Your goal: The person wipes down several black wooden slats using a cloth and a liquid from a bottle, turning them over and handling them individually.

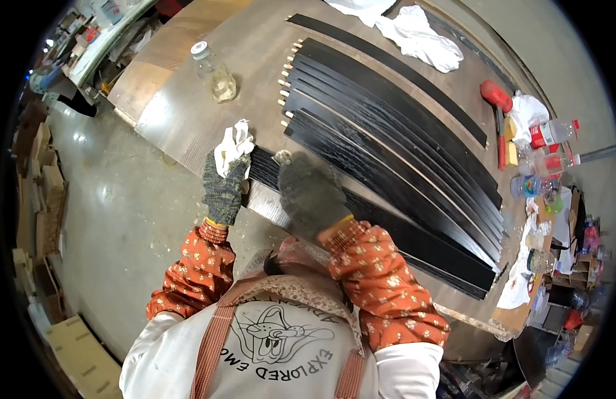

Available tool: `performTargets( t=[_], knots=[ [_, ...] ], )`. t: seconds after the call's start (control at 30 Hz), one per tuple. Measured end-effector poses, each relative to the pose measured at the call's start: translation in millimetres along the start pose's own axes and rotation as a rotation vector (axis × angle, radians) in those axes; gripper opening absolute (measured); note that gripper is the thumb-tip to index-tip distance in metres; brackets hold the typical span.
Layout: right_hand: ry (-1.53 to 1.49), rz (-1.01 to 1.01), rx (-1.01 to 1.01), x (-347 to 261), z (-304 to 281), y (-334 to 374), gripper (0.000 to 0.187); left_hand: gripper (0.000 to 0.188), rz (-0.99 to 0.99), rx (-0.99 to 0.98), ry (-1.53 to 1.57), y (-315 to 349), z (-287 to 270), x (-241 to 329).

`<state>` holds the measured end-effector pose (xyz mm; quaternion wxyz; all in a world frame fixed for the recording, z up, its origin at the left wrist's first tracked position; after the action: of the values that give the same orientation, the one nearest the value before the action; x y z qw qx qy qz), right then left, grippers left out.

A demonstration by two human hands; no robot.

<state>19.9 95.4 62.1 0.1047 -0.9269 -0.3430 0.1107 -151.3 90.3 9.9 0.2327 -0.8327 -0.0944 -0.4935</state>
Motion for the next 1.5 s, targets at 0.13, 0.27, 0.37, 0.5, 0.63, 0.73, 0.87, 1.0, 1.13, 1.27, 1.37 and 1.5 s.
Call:
performTargets(
  t=[0.13, 0.27, 0.37, 0.5, 0.63, 0.73, 0.87, 1.0, 1.13, 1.27, 1.37, 1.5],
  knots=[
    [-0.239, 0.303, -0.140, 23.0, 16.4, 2.6, 0.022, 0.029, 0.006, 0.040, 0.058, 4.1, -0.3, 7.4],
    [-0.034, 0.149, -0.143, 4.2, 11.7, -7.0, 0.023, 0.028, -0.006, 0.003, 0.059, 2.1, -1.9, 5.2],
    [0.095, 0.082, -0.153, -5.7, 10.4, 1.5, 0.023, 0.028, 0.081, 0.059, 0.012, 1.8, -4.7, 9.7],
    [0.199, 0.030, -0.302, -13.7, 13.1, -11.7, 0.023, 0.029, 0.046, 0.042, 0.032, 4.0, -4.1, 5.6],
    [-0.251, 0.452, -0.392, 10.3, 0.2, -5.6, 0.022, 0.034, 0.051, 0.069, 0.112, 3.5, 0.6, -2.0],
    [0.247, 0.154, -0.445, -16.5, -9.9, 10.6, 0.024, 0.023, 0.347, -0.189, -0.128, -15.0, 13.2, 26.9],
    [0.063, 0.297, -0.121, 17.1, -13.5, 57.0, 0.022, 0.024, 0.339, -0.189, -0.289, -22.8, 20.1, 24.0],
    [-0.187, 0.676, 0.052, 84.7, -49.3, 175.9, 0.016, 0.027, 0.239, -0.183, -0.076, -14.4, 5.9, 52.7],
    [-0.387, 1.196, 0.517, 124.1, -84.3, 321.2, 0.024, 0.039, 0.444, -0.198, 0.139, 14.5, 39.1, 103.8],
    [0.040, 1.276, 0.150, 115.2, -90.3, 346.7, 0.036, 0.041, 0.977, -0.317, 0.003, 95.4, 116.6, 225.4],
    [-0.133, 1.315, -0.019, 122.9, -94.3, 330.3, 0.046, 0.042, 1.012, -0.543, -0.034, 135.6, 171.5, 220.3],
    [0.034, 1.260, -0.119, 122.4, -87.8, 333.6, 0.051, 0.051, 1.093, -0.537, -0.256, 154.7, 193.1, 198.3]
  ],
)
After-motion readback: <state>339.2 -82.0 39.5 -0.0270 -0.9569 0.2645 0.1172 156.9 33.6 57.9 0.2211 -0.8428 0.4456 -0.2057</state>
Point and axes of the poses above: each hand's wrist, its own y-axis away from the middle knuckle, its own z-axis out of the palm, x = y × z, the point moved 9 cm from there along -y, towards the middle knuckle, and after that the axes turned 3 degrees about -y, right-handed, at the moved point
